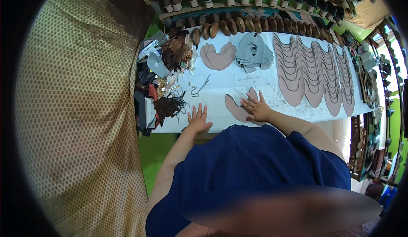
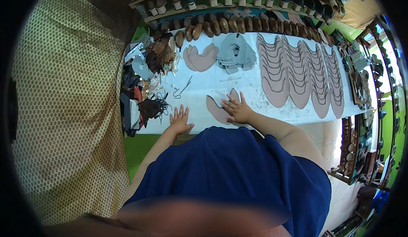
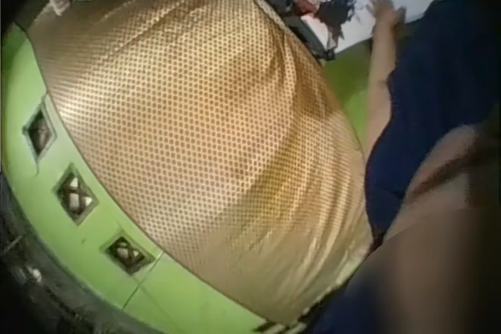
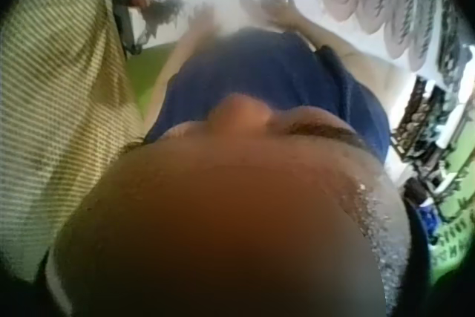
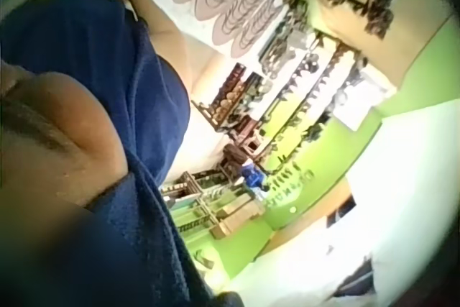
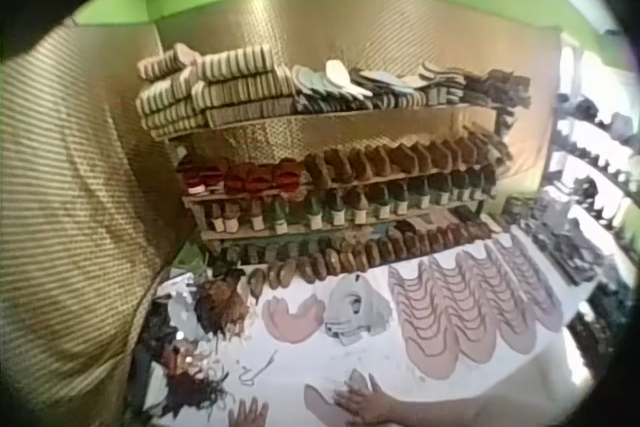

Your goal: Manually stitching and preparing shoe upper components at a workbench.

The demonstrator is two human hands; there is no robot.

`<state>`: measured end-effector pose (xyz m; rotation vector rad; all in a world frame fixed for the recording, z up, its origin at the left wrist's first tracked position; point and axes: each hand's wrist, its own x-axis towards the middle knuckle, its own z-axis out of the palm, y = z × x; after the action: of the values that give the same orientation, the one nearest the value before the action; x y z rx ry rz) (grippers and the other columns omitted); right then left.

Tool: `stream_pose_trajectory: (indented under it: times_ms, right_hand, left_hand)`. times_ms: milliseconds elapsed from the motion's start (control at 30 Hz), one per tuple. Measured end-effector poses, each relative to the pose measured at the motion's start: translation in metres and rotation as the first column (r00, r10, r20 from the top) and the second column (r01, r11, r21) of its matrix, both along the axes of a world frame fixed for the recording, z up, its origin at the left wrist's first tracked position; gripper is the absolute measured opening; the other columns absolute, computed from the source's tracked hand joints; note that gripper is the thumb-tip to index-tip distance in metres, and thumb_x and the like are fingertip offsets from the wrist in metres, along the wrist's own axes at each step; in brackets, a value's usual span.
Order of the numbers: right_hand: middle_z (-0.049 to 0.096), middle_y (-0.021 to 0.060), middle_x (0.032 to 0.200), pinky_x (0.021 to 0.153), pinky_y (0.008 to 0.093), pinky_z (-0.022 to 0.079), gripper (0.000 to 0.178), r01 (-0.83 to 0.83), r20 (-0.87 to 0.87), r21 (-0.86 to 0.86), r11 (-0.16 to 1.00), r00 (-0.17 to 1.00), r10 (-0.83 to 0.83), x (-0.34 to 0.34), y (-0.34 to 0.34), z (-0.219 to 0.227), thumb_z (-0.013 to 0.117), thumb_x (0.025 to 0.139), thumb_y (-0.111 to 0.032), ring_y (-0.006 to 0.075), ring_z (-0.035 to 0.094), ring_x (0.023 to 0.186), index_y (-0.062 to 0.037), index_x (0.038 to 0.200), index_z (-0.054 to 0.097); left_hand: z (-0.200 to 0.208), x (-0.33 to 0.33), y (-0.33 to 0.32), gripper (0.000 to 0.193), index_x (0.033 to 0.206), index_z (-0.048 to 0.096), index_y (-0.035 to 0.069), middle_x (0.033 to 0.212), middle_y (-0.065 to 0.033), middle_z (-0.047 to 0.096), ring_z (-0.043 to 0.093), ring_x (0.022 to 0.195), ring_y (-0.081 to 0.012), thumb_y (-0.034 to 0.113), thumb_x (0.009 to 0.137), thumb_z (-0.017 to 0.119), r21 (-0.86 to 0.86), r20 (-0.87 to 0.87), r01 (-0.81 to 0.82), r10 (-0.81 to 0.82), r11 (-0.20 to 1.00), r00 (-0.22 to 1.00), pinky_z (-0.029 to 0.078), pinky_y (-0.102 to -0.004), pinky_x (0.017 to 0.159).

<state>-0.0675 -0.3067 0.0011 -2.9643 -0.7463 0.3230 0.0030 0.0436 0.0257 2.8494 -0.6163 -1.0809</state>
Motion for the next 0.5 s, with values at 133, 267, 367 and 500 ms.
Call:
stream_pose_trajectory:
  times_ms: [133, 267, 367, 500]
  right_hand:
    - [0.032, 0.0010, 0.159, 0.111, 0.0732, -0.005, 0.076, -0.055, 0.044, 0.081, 0.995, 0.998, 0.052, 0.001, 0.013, 0.001, 0.045, 0.093, -0.059, 0.0241, 0.013, 0.152, -0.0133, 0.153, 0.035]
    - [0.038, 0.0014, 0.156, 0.109, 0.0756, -0.005, 0.073, -0.022, -0.013, 0.012, 1.000, 1.000, 0.022, 0.009, 0.029, 0.003, 0.045, 0.093, -0.059, 0.0231, 0.017, 0.152, -0.0135, 0.150, 0.040]
    - [0.042, 0.0032, 0.153, 0.110, 0.0747, -0.002, 0.070, 0.041, 0.106, 0.064, 0.997, 0.993, -0.047, 0.019, 0.039, 0.001, 0.049, 0.092, -0.056, 0.0244, 0.019, 0.151, -0.0153, 0.149, 0.043]
    - [0.043, 0.0013, 0.152, 0.110, 0.0750, 0.001, 0.068, 0.071, -0.091, -0.040, 0.997, 0.993, -0.074, 0.045, 0.049, 0.008, 0.047, 0.093, -0.056, 0.0229, 0.020, 0.151, -0.0162, 0.147, 0.046]
  left_hand:
    - [0.003, 0.001, 0.001, 0.104, 0.159, -0.001, 0.019, 0.165, -0.0129, -0.013, -0.015, 0.150, -0.0402, 0.060, 0.086, 0.060, -0.008, -0.012, -0.001, 0.000, 1.000, 1.000, -0.001, -0.0619, 0.116]
    - [0.003, 0.003, 0.001, 0.105, 0.159, -0.002, 0.019, 0.165, -0.0135, -0.013, -0.015, 0.150, -0.0408, 0.059, 0.086, 0.061, -0.003, -0.019, 0.004, -0.004, 1.000, 1.000, -0.001, -0.0620, 0.116]
    - [0.003, 0.003, 0.001, 0.106, 0.159, -0.003, 0.019, 0.165, -0.0141, -0.013, -0.015, 0.150, -0.0415, 0.058, 0.085, 0.063, -0.015, -0.020, 0.008, -0.008, 1.000, 1.000, -0.001, -0.0623, 0.116]
    - [-0.004, 0.003, 0.004, 0.106, 0.159, -0.002, 0.021, 0.165, -0.0127, -0.014, -0.014, 0.150, -0.0411, 0.060, 0.084, 0.063, 0.001, -0.010, 0.009, -0.009, 1.000, 1.000, -0.001, -0.0639, 0.115]
